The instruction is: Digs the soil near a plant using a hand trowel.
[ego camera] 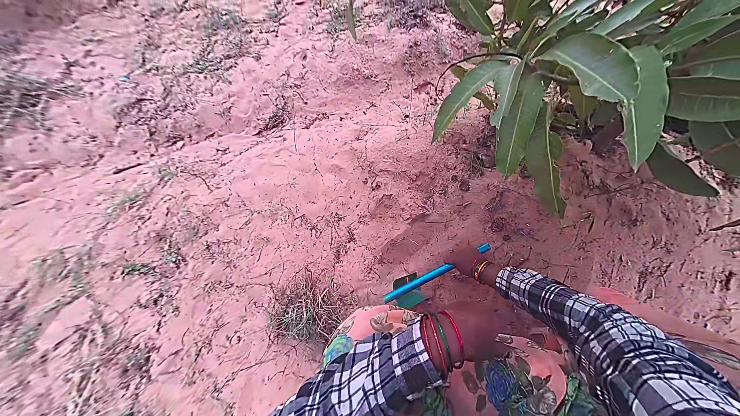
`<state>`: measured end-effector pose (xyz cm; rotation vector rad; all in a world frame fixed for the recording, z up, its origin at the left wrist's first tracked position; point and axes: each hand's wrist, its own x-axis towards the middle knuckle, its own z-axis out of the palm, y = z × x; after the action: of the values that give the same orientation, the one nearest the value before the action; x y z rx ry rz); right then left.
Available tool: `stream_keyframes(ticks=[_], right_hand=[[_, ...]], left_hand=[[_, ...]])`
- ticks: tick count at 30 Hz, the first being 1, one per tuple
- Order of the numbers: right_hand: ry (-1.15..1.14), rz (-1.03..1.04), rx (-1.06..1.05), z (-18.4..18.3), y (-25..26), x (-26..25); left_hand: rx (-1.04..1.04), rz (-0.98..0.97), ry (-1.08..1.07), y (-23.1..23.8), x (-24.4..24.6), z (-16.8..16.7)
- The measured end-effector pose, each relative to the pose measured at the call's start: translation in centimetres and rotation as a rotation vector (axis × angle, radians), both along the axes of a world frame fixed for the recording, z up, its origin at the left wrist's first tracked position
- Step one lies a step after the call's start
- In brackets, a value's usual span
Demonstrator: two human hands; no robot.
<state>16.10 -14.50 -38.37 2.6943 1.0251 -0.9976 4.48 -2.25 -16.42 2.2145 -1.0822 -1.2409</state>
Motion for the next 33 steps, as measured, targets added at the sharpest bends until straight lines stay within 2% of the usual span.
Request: stream_keyframes(ticks=[5,8,9,11,13,15,17,21,24,26,29,31,33], right_hand=[[-0.103,-0.236,-0.117,5.7,-11.0,5.3],[-0.438,-0.358,0.0,9.2,-18.3,6.2],[-0.513,-0.377,0.01,11.9,-19.7,6.0],[-0.553,-0.389,-0.137,15.9,-21.8,6.2],[-0.571,-0.357,-0.163,16.9,-23.0,5.7],[-0.554,-0.277,-0.057,15.8,-22.5,4.1],[-0.432,-0.185,0.002,13.9,-20.1,2.4],[-0.085,0.073,-0.166,9.7,-13.4,0.0],[0.012,0.233,-0.237,5.8,-12.7,-2.3],[0.018,0.29,-0.245,4.7,-13.4,-2.7],[-0.019,0.088,-0.261,4.7,-13.5,-2.8],[-0.07,-0.099,-0.239,4.3,-13.4,-3.3],[-0.125,-0.18,-0.241,3.9,-13.2,-3.8]], left_hand=[[-0.008,0.031,-0.002,0.4,0.0,0.9],[-0.046,0.031,-0.016,0.6,-0.4,1.2],[-0.053,0.03,-0.022,0.7,-0.5,1.2],[-0.049,0.027,-0.031,0.7,-0.6,1.1],[-0.035,0.015,-0.03,0.5,-0.7,1.0],[-0.029,-0.001,-0.033,0.0,-0.8,1.0],[-0.017,-0.019,-0.036,-0.6,-0.9,1.0],[-0.021,-0.019,-0.053,-0.5,-1.1,0.9],[-0.024,0.028,-0.045,0.0,-1.1,0.6],[0.022,0.044,-0.032,0.1,-0.8,0.2],[0.099,0.015,-0.016,-0.6,-0.6,-0.3],[0.075,-0.016,-0.002,-1.0,-0.8,-0.9],[0.044,-0.036,0.019,-1.3,-0.9,-1.1]])
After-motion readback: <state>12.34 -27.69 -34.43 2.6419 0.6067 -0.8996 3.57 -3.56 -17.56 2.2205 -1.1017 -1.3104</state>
